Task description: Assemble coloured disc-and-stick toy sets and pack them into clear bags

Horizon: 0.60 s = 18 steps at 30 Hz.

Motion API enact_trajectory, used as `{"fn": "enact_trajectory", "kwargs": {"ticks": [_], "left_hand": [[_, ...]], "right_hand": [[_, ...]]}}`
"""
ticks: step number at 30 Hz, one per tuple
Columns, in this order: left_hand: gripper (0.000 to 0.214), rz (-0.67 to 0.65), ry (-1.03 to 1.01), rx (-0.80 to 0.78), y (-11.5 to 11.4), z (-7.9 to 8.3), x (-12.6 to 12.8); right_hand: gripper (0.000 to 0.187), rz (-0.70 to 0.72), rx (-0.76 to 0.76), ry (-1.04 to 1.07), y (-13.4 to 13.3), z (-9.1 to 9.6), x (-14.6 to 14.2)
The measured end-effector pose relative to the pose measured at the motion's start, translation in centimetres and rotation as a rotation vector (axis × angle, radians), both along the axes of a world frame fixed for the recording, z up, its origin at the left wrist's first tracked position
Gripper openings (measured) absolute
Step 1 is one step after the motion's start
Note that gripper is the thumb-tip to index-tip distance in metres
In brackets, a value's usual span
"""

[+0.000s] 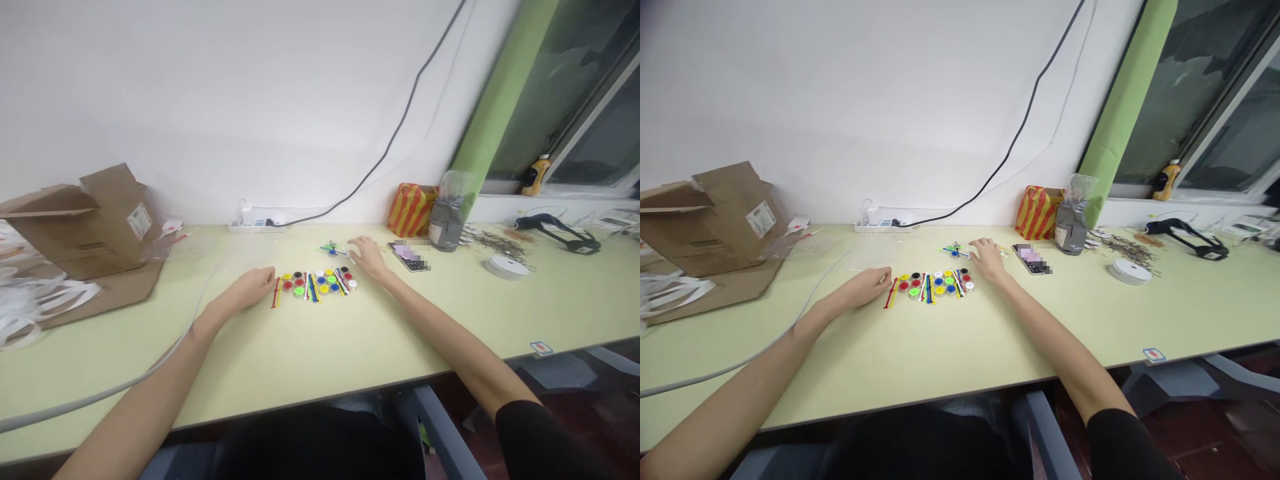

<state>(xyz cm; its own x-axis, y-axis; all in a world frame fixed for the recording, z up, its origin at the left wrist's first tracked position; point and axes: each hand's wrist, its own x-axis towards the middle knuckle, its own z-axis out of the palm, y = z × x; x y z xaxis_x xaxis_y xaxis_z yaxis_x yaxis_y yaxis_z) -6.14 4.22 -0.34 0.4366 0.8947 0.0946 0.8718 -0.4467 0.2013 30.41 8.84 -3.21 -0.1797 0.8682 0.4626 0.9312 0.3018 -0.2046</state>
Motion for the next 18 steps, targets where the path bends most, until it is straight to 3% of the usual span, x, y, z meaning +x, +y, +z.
{"fn": "enact_trajectory", "kwargs": {"ticks": [9, 13, 18], "left_hand": [[0.023, 0.106, 0.106, 0.183, -1.1, 0.4, 0.9], [0.022, 0.124, 0.088, 0.230, -1.5, 0.4, 1.4], [0.020, 0.122, 0.001, 0.277, -1.6, 0.4, 1.8]], "right_hand": [[0.027, -0.039, -0.178, -0.092, 3.1, 0.8, -6.0], [0.027, -0.034, -0.172, -0.108, 2.8, 1.0, -6.5], [0.032, -0.015, -0.109, -0.119, 0.8, 3.0, -6.0]]}}
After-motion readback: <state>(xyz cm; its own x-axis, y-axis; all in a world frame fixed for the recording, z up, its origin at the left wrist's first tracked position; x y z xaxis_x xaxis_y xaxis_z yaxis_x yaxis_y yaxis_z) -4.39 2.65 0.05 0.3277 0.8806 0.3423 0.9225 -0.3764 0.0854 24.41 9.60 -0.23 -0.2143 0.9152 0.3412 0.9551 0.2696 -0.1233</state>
